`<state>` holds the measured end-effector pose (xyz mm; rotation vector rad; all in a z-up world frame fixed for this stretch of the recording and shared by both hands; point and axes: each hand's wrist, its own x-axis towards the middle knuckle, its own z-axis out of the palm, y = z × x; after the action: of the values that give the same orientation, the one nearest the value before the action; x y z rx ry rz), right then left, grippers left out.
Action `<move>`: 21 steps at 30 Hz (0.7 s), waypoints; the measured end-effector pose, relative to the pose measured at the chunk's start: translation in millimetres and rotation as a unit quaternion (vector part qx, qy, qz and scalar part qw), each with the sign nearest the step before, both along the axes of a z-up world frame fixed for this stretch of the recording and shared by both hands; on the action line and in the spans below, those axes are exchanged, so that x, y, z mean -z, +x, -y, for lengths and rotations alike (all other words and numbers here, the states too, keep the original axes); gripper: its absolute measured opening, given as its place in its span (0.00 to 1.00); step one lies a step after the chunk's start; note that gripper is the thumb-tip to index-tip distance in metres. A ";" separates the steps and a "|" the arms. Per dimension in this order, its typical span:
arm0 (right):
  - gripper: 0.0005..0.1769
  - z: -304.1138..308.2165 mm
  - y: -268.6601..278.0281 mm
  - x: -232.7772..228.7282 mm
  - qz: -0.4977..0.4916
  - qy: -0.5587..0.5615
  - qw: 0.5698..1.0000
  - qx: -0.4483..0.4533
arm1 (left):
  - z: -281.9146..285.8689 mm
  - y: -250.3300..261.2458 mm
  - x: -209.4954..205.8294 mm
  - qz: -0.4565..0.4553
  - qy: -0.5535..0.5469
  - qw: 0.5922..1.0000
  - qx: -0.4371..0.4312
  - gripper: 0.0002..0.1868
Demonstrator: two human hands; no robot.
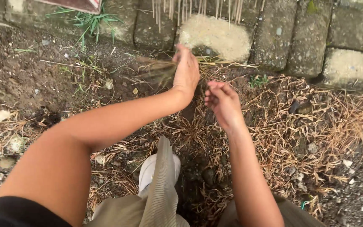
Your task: Pulling out weeds and dry grass from the dirt and pavement cracks by hand.
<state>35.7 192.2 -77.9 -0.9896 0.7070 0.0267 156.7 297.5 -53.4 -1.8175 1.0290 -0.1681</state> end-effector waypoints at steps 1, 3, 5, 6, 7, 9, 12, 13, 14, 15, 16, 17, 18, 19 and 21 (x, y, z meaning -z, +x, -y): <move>0.11 -2.5 -2.0 5.3 0.002 -0.001 1.000 -0.006 | 0.0 -1.5 4.7 -0.030 -0.066 0.997 -0.039 0.20; 0.12 -7.3 -3.1 15.8 0.002 -0.004 1.000 -0.014 | 1.4 -5.0 19.0 -0.062 -0.134 0.986 -0.080 0.17; 0.18 -12.1 -1.8 26.2 -0.011 0.014 0.999 -0.037 | 4.0 -9.4 38.2 -0.195 -0.275 0.921 -0.197 0.12; 0.18 -15.8 3.5 20.6 -0.013 0.012 0.999 -0.039 | 1.9 -11.7 38.1 -0.196 -0.277 0.919 -0.199 0.12; 0.23 -20.6 9.3 15.1 -0.034 0.036 0.998 -0.043 | -1.5 -13.7 37.8 -0.262 -0.330 0.875 -0.238 0.11; 0.29 -28.1 24.3 3.5 -0.056 0.060 0.995 -0.050 | -8.7 -20.9 38.2 -0.324 -0.382 0.820 -0.276 0.11; 0.42 -32.7 50.5 -14.6 -0.095 0.119 0.988 -0.041 | -18.0 -31.8 36.5 -0.397 -0.441 0.755 -0.278 0.10; 0.44 -33.7 57.2 -20.1 -0.105 0.159 0.982 -0.015 | -21.3 -33.7 33.3 -0.394 -0.452 0.754 -0.267 0.12; 0.46 -34.4 63.9 -25.4 -0.114 0.199 0.973 0.011 | -24.4 -35.6 30.4 -0.391 -0.462 0.754 -0.256 0.14; 0.46 -27.7 68.5 -4.1 -0.114 0.200 0.973 0.011 | -27.9 -35.2 24.3 -0.391 -0.461 0.754 -0.256 0.14; 0.40 -20.4 73.1 17.6 -0.097 0.242 0.965 0.031 | -30.9 -34.8 18.4 -0.400 -0.454 0.754 -0.256 0.13; 0.34 -11.1 75.9 39.3 -0.078 0.283 0.954 0.055 | -31.8 -35.2 12.8 -0.411 -0.446 0.753 -0.253 0.13; 0.34 -8.7 80.2 40.9 -0.078 0.283 0.954 0.059 | -33.9 -35.3 12.0 -0.414 -0.445 0.754 -0.250 0.13; 0.26 -4.5 84.4 42.1 -0.074 0.313 0.944 0.079 | -34.6 -35.3 11.1 -0.436 -0.449 0.740 -0.247 0.11; 0.19 2.8 89.2 55.8 -0.069 0.344 0.931 0.100 | -37.1 -36.9 11.9 -0.458 -0.450 0.727 -0.243 0.10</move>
<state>124.9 189.3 -133.6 -0.2414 0.8431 0.1559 119.8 334.6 -65.3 -3.1638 1.1305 0.7811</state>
